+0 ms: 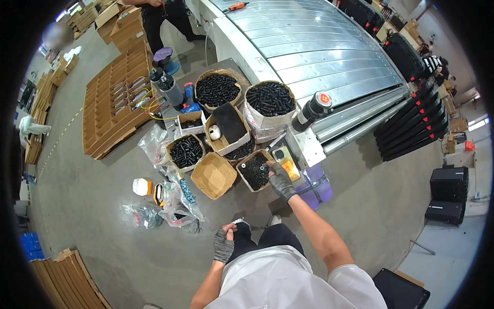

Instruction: Picking and sorting small plastic components into bins and arranging large panels on a conveyor system.

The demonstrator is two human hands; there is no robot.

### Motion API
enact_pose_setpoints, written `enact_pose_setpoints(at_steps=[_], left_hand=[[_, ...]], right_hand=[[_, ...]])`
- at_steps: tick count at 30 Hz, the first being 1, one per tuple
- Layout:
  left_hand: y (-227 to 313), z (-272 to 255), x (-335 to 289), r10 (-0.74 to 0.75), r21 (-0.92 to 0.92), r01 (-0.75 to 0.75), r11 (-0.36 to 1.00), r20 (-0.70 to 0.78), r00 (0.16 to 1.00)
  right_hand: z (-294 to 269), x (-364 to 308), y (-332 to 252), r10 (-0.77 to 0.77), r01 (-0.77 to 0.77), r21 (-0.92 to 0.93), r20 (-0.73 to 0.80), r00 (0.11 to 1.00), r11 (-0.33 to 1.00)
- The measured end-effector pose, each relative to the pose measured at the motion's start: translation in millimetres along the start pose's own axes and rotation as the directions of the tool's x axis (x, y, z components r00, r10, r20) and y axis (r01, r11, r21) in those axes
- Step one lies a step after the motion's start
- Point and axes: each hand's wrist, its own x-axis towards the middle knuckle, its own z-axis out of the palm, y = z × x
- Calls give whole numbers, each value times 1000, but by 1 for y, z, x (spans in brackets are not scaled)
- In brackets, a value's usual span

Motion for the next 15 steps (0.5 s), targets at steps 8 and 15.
enact_pose_setpoints(at_steps=[8, 15], left_hand=[[0, -28, 6, -48, 63, 44, 997, 64, 997], [-10, -23, -8, -120, 83, 115, 990, 55, 991]], right_hand=[[30, 25, -6, 6, 230, -710, 314, 949, 666], [51, 42, 1, -100, 513, -690, 545, 832, 510]])
